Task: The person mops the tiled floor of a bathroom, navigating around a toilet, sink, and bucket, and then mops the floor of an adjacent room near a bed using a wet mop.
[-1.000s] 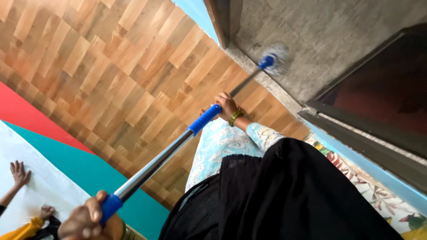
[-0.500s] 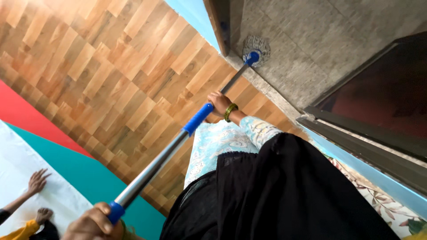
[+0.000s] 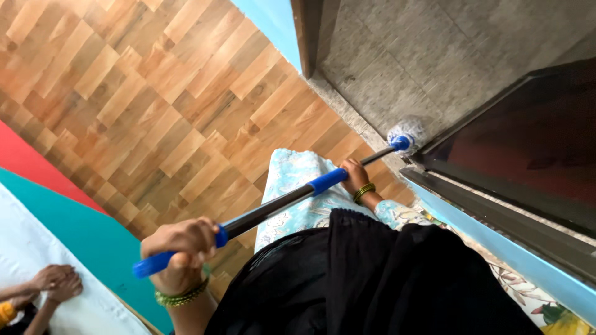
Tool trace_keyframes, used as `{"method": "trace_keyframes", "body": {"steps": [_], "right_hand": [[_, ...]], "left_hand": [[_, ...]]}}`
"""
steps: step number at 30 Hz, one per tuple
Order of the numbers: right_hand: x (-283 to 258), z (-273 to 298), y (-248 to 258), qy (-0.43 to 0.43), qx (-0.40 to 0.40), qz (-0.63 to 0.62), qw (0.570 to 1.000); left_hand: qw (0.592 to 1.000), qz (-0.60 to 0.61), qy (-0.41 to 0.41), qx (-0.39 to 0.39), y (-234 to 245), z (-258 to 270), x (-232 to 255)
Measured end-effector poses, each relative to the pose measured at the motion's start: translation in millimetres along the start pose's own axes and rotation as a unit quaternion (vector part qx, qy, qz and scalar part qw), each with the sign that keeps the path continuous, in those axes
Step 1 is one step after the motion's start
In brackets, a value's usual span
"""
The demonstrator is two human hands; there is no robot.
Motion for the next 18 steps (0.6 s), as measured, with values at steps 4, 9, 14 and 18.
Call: {"method": "trace_keyframes", "body": {"steps": [4, 9, 14, 18], "right_hand": [[4, -8, -15, -0.055, -0.004, -0.033, 0.998], [-46, -23, -46, 0.042, -0.036, -0.013, 0.998], [-105, -36, -80, 0.094, -0.065, -0.036, 0.993], [-174, -56, -77, 0.116, -0.081, -0.046, 0.989]], "left_hand": [[0.999, -0.026, 0.019, 0.042, 13, 9, 6], [0.982, -0.055, 0.002, 0.181, 69, 61, 41], [0.967, -0.029, -0.056, 0.247, 123, 145, 87], [0.968, -0.023, -0.127, 0.217, 154, 196, 103]]}}
Point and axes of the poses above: each hand's wrist, its own z-axis away from the middle knuckle, its own y-axis out of the back of the hand, x = y × z, the point moved 9 cm from there along -z, towards the middle knuckle, and after that the axes turned 9 degrees about -y, right-handed, at the moved point
